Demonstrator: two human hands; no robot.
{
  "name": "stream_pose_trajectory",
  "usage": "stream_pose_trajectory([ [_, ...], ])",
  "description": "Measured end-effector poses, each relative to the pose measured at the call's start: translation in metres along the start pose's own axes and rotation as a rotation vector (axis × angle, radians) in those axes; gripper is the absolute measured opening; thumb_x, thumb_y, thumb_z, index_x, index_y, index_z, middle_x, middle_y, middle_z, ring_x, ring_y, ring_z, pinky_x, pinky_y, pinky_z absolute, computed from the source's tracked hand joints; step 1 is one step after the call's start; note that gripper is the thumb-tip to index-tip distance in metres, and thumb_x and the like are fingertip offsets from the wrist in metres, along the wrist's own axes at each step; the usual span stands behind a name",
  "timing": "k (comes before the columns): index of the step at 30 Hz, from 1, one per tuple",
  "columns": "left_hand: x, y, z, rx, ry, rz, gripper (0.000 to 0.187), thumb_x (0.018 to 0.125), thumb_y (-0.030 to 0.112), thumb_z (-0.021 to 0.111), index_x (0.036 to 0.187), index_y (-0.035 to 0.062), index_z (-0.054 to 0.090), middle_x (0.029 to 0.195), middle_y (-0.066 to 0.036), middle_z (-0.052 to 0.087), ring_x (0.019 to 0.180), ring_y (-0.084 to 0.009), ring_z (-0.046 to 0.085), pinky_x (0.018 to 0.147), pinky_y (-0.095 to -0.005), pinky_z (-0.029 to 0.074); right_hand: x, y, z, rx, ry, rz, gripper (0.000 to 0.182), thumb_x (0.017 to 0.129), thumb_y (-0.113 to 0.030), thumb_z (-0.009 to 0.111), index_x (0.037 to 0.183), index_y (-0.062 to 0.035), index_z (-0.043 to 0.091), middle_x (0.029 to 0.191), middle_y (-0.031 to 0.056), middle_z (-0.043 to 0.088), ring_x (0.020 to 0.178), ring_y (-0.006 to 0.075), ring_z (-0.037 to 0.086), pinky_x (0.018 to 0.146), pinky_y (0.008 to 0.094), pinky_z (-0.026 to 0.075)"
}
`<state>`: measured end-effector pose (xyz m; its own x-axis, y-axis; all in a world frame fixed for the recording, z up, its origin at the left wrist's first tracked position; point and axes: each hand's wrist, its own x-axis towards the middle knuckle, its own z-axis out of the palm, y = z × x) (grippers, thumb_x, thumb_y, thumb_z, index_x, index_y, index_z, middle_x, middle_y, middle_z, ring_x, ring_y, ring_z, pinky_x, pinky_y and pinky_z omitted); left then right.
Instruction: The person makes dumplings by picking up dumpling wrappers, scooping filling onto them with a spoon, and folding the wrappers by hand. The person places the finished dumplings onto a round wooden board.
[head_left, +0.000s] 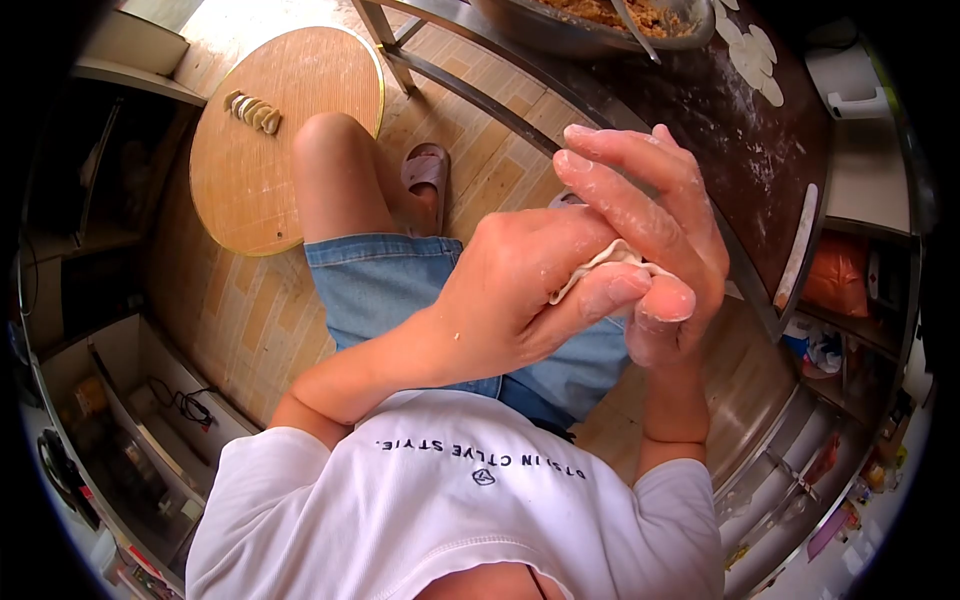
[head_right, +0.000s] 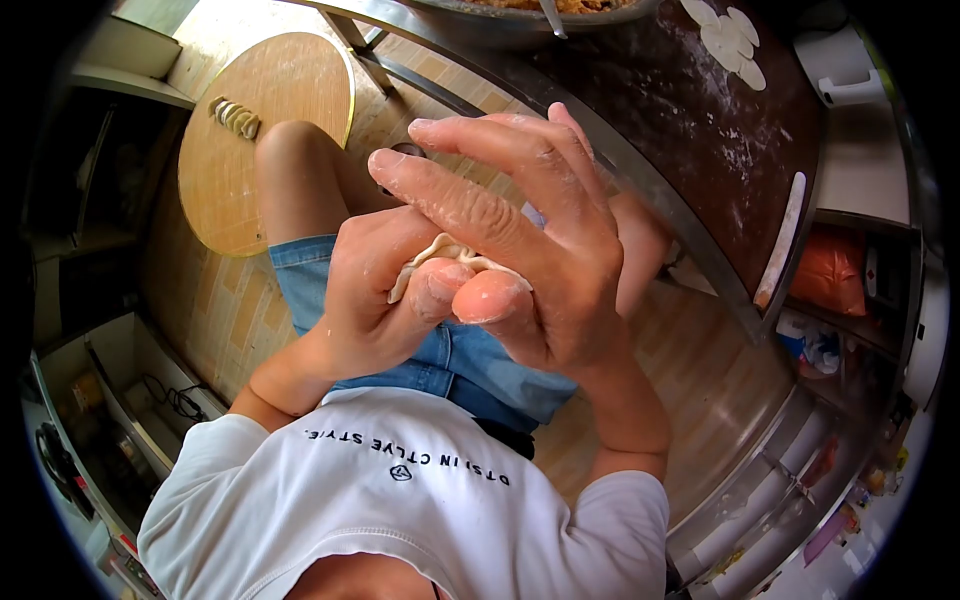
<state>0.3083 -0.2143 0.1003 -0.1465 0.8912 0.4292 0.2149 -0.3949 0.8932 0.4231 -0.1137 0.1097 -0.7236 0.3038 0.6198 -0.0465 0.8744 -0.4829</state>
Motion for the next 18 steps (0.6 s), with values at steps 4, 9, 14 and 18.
stream_pose_trajectory([
  [4,0.000,0.001,0.007,0.068,0.108,0.035,0.013,0.084,0.014,0.057,0.085,0.0010,0.059,0.072,-0.010,0.058,0.062,-0.0269,0.057,0.052,-0.0317,0.045,-0.004,-0.007,0.015,0.227,0.108,0.095,0.081,0.086,-0.064,0.017,0.105,0.0028,0.059,0.103,0.0184,0.060,0.084,0.0272,0.062,0.077,0.0376,0.048],
  [9,0.000,0.003,0.011,0.075,0.149,0.054,0.007,0.083,0.009,0.056,0.083,0.0014,0.058,0.074,-0.010,0.058,0.060,-0.0267,0.057,0.051,-0.0320,0.044,-0.007,-0.010,0.022,0.277,0.177,0.118,0.080,0.087,-0.063,0.018,0.107,0.0045,0.057,0.100,0.0189,0.061,0.079,0.0263,0.063,0.068,0.0339,0.051],
  [14,0.002,0.007,0.005,-0.079,0.075,-0.079,0.009,0.084,0.010,0.055,0.082,0.0012,0.058,0.073,-0.012,0.057,0.058,-0.0274,0.055,0.050,-0.0321,0.043,-0.006,-0.006,0.022,0.230,0.197,0.082,0.079,0.088,-0.062,0.018,0.107,0.0044,0.057,0.099,0.0183,0.062,0.080,0.0254,0.063,0.068,0.0339,0.051],
  [18,0.003,0.010,0.006,-0.143,0.078,-0.155,0.012,0.085,0.012,0.054,0.084,0.0005,0.058,0.073,-0.013,0.057,0.061,-0.0275,0.055,0.053,-0.0317,0.044,-0.001,-0.014,0.017,0.219,0.170,0.175,0.081,0.087,-0.063,0.017,0.106,0.0043,0.058,0.098,0.0171,0.062,0.079,0.0248,0.063,0.068,0.0331,0.050],
])
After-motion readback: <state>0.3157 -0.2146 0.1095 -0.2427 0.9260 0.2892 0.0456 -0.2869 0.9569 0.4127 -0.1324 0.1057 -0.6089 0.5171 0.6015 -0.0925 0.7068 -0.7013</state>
